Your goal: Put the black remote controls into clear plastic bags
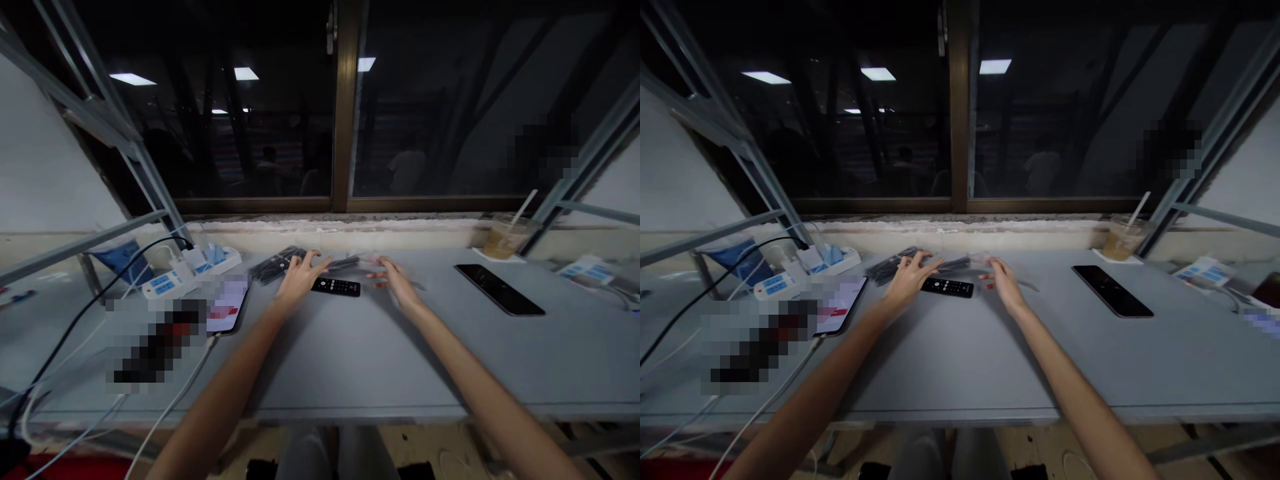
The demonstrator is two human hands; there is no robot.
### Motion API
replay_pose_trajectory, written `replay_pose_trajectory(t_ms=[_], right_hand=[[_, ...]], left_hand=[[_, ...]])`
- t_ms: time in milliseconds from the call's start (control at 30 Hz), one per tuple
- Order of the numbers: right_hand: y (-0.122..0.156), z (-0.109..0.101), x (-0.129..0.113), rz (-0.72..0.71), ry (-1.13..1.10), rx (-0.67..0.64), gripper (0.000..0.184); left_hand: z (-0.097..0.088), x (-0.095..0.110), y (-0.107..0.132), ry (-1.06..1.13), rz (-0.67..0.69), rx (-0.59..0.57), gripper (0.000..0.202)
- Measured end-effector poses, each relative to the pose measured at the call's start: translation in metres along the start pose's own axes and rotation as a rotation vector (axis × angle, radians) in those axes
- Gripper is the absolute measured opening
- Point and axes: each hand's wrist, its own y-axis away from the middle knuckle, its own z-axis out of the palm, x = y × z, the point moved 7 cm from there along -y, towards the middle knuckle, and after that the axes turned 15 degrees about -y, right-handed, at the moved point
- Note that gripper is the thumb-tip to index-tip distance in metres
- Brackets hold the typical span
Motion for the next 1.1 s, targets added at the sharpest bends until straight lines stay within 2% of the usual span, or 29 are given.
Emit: replay_pose_trajectory(t_ms=[200, 333, 500, 667, 867, 967, 1100], right_hand=[[0.006, 0.004, 0.005, 0.183, 0.045, -0.177, 0.027], [0.009, 0.004, 0.012, 0.21, 0.085, -0.298, 0.026], [0.007, 0.001, 0.01, 0.186, 0.1, -0.259, 0.034], [0.008, -0.001, 0.011, 0.236, 0.139, -0.264, 0.039], [0.002, -0.012, 0.015, 0.23, 0.063, -0.196, 0.028], [0.004, -0.005, 0.009, 0.158, 0.075, -0.255, 0.023], [0.01, 0.011, -0.001, 0.084, 0.115, -0.319, 0.021]], left_hand=[[-0.005, 0.004, 0.002, 0.044, 0.016, 0.039, 0.036], [-0.005, 0.009, 0.005, 0.064, 0.028, 0.059, 0.039], [-0.01, 0.015, 0.005, 0.036, 0.064, 0.034, 0.038], [-0.017, 0.02, 0.006, -0.009, 0.116, 0.044, 0.039], [-0.015, 0.025, 0.006, 0.019, 0.154, 0.07, 0.046], [-0.014, 0.018, 0.004, 0.026, 0.137, 0.049, 0.056], [-0.013, -0.001, 0.003, 0.031, 0.092, -0.032, 0.056]])
